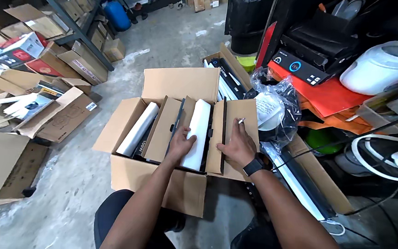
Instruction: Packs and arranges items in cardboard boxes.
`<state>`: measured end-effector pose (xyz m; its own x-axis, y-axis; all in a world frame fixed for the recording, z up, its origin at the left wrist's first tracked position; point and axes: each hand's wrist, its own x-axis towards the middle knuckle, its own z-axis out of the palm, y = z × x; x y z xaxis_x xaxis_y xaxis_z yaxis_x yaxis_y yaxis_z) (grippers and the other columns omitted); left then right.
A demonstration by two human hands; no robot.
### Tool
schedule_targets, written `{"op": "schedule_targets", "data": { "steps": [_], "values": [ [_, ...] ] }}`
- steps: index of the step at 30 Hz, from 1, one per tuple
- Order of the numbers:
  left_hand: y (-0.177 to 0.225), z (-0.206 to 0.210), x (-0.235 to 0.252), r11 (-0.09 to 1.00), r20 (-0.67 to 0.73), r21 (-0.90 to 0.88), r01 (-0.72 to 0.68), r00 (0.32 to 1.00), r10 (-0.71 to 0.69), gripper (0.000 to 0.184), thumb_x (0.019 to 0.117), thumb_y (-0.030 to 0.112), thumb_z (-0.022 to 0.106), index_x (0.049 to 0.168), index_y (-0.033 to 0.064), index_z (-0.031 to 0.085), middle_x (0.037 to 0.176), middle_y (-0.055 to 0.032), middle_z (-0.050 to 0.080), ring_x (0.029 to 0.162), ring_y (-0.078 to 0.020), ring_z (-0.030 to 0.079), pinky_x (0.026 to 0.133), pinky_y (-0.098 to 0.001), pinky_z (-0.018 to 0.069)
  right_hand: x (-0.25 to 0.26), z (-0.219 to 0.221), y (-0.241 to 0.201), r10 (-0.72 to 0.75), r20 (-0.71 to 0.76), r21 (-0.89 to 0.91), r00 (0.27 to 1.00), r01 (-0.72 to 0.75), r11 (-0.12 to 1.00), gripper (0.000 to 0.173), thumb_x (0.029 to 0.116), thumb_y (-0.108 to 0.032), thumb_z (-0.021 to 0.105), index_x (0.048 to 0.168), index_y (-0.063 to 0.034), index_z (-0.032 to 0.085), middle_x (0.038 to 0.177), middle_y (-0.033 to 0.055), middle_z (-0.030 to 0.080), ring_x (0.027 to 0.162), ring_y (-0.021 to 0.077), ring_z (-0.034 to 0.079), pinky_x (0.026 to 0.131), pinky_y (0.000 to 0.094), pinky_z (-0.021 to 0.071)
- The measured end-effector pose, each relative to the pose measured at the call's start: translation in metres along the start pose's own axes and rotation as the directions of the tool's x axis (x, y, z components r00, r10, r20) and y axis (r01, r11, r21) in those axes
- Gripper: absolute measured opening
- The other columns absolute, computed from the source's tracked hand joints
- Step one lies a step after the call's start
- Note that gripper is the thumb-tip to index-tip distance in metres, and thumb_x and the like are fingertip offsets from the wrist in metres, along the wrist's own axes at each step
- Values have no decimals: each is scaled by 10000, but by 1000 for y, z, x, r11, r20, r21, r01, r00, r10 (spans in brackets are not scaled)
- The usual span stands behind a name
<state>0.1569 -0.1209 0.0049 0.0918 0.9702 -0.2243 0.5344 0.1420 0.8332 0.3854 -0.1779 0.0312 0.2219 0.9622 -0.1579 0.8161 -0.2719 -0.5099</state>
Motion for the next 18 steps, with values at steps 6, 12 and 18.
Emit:
{"op": "schedule_targets", "data": {
  "steps": [6,12,18],
  "values": [
    [5,0,0,993,-112,-82,86,989,-95,494,888,178,724,1311,39,510,913,-139,700,762,-229,695,704,-446,594,-1,-3,-1,1,10,-19,1000,-1,1000,1256,724,-546,844,1628,-25,143,1649,228,246,1359,394,503,1016,530,503],
    [10,-15,15,840,76,-441,316,946,-316,405,952,152,662,1290,14,486,964,-179,675,779,-244,683,686,-418,593,-3,-1,5,2,-5,2,1000,-2,1000,1260,716,-581,848,1623,-26,172,1655,229,235,1343,400,516,1000,539,510],
    [15,-2,5,916,304,-307,260,938,-164,598,873,82,765,1367,-19,444,1093,-199,685,882,-266,724,780,-427,631,0,-1,3,-7,8,8,1000,7,1000,1264,718,-585,841,1626,-25,162,1666,217,218,1369,391,494,1020,543,495]
  ]
}}
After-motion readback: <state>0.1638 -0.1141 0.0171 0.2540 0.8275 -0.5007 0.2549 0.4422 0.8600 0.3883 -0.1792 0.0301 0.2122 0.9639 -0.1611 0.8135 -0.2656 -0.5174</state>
